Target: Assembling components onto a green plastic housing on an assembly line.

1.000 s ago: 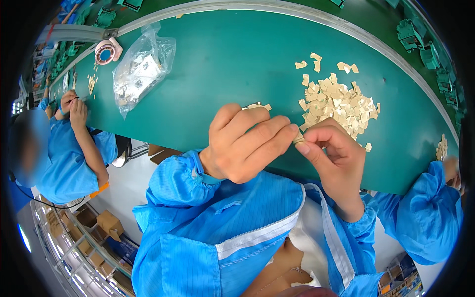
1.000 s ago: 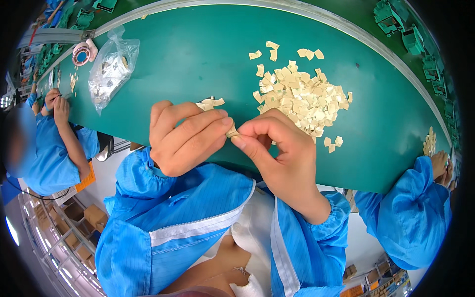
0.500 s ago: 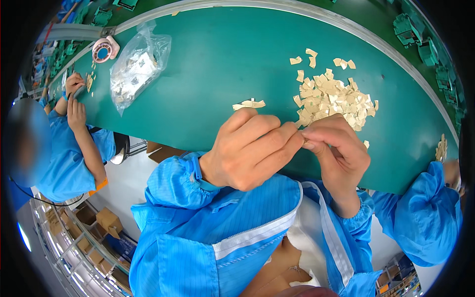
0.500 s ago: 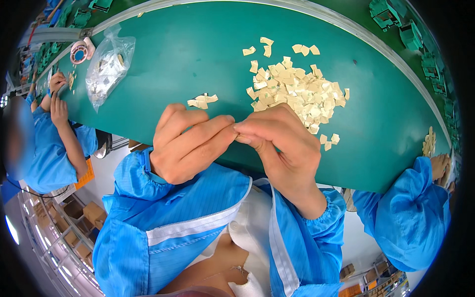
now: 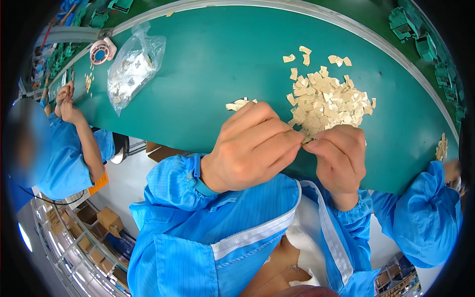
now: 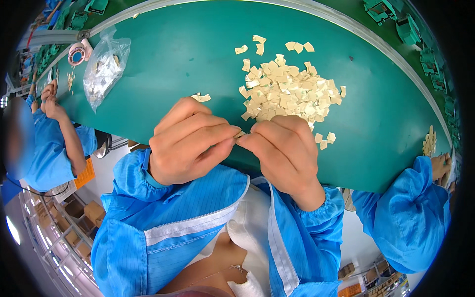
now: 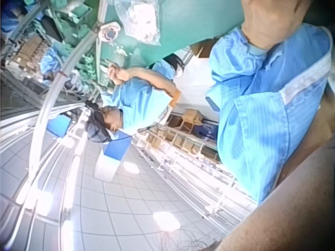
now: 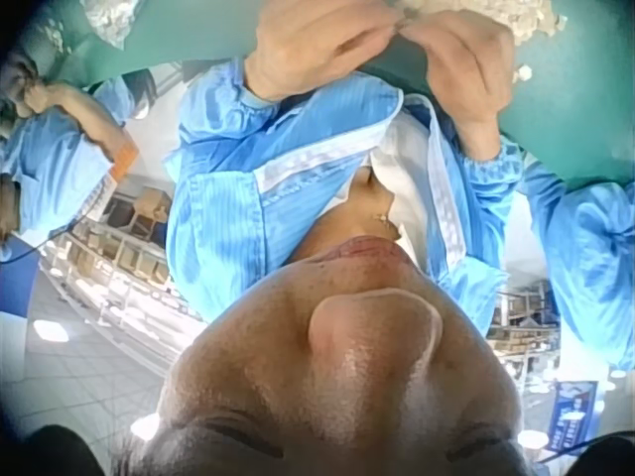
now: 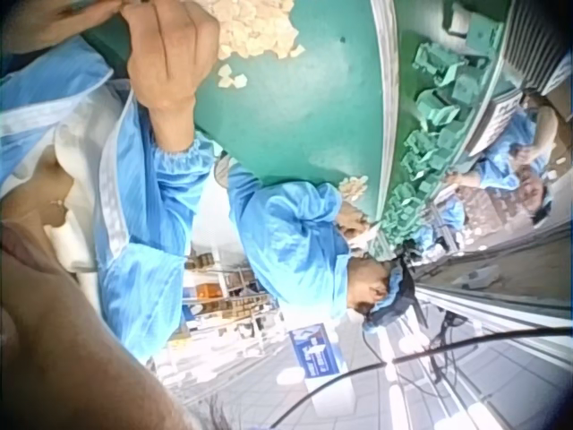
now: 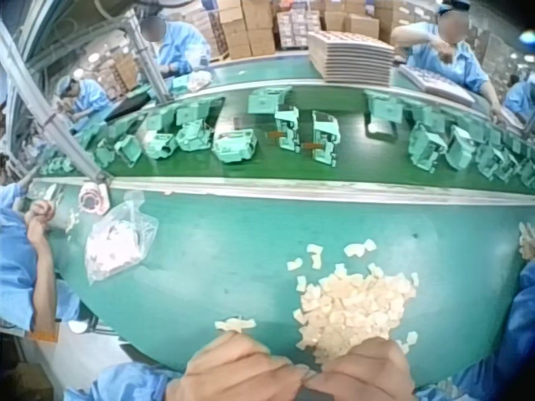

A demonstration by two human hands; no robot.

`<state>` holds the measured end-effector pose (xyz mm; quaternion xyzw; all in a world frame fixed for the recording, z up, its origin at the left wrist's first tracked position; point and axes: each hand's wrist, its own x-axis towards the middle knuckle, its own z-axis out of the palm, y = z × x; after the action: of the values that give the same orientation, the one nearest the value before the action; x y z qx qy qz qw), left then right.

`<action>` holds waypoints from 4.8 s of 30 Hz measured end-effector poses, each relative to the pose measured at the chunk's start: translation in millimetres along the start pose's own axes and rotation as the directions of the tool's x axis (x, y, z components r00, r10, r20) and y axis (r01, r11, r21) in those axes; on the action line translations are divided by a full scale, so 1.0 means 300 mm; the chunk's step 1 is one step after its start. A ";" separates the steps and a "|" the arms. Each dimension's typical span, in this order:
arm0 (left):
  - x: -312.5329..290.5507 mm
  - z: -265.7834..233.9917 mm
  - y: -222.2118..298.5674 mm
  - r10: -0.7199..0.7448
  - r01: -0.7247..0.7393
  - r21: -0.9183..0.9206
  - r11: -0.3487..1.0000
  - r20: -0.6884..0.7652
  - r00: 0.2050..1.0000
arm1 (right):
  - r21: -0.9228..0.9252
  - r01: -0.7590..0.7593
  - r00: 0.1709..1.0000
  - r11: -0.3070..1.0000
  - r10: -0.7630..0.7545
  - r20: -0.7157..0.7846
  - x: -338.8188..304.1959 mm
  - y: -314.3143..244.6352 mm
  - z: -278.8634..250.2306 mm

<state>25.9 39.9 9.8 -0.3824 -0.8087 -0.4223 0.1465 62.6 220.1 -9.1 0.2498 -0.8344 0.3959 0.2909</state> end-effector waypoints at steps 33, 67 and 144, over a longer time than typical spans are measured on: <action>0.034 0.021 0.024 -0.450 0.570 -0.467 0.676 0.352 0.821 | -0.144 0.282 0.958 0.949 -0.269 0.099 -0.011 0.062 -0.081; 0.061 0.125 -0.056 -0.318 0.318 0.025 0.948 0.158 0.935 | -0.037 -0.336 0.898 0.941 0.308 -0.315 0.192 0.362 -0.258; -0.045 0.062 0.044 -0.649 0.303 -0.924 0.235 0.083 0.756 | 0.578 -0.745 0.552 0.332 0.794 0.254 0.170 -0.085 -0.041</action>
<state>46.2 52.7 -1.3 -0.0540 -0.4905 -0.8649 -0.0921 46.8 206.1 45.2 -0.1079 -0.6555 0.7474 -0.0020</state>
